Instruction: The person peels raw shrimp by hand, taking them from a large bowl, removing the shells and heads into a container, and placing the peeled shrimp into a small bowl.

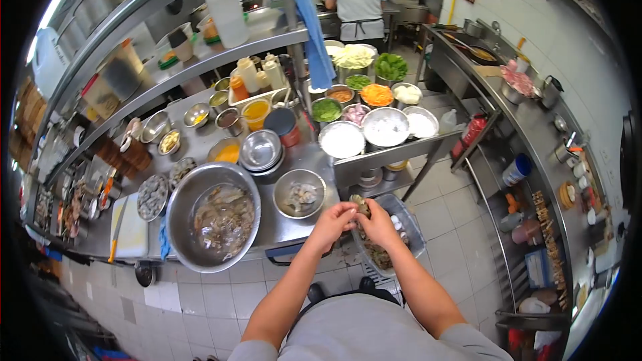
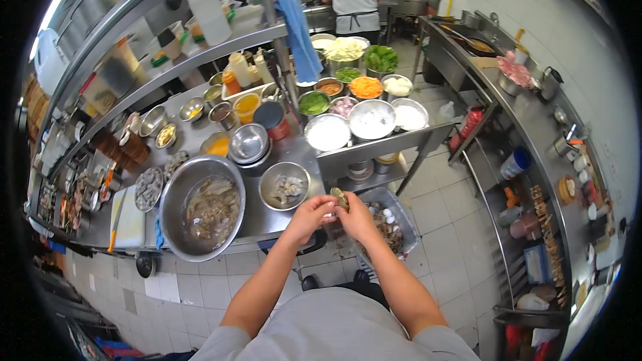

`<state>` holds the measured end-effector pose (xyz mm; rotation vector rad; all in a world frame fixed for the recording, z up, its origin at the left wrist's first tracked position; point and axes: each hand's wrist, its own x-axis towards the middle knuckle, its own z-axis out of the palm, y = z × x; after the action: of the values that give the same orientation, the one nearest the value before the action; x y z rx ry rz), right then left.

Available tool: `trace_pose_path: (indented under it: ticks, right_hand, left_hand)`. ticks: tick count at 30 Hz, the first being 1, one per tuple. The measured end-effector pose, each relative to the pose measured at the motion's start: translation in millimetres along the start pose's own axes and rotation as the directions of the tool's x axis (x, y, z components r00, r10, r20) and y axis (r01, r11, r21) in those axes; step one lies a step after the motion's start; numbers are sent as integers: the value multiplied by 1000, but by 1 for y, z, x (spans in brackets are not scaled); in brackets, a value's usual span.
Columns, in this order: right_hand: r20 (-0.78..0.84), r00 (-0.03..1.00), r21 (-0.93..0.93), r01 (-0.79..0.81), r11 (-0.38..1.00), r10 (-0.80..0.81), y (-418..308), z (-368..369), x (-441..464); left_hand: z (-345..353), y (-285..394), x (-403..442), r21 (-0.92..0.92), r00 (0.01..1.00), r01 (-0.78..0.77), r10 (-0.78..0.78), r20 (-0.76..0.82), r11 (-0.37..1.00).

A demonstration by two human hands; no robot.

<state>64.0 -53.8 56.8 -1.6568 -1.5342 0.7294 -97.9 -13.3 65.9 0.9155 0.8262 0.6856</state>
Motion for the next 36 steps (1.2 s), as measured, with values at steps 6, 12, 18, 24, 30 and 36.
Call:
trace_pose_path:
  ticks: [6,12,18,24,30,36]
  right_hand:
    - [149,969,482,-244,841,196,66,-25,-24]
    - [202,929,423,-368,828,310,83,-40,-27]
    - [66,969,8,-239,971,238,99,-44,-25]
    - [29,999,-107,-38,994,42,72,-56,-22]
    - [-16,997,-151,-82,985,81,74,-41,-19]
    - [-64,996,-173,-67,983,57,93,-41,-17]
  left_hand:
    - [30,-43,35,616,932,-322,355,72,719]
    - [58,-51,50,650,867,-463,461,190,602]
    - [72,-36,47,853,760,-516,498,418,72]
    - [66,-58,57,717,951,-279,287,115,639]
    - [75,-60,46,815,904,-345,397,157,465]
    - [73,-44,43,790,942,-326,245,228,519]
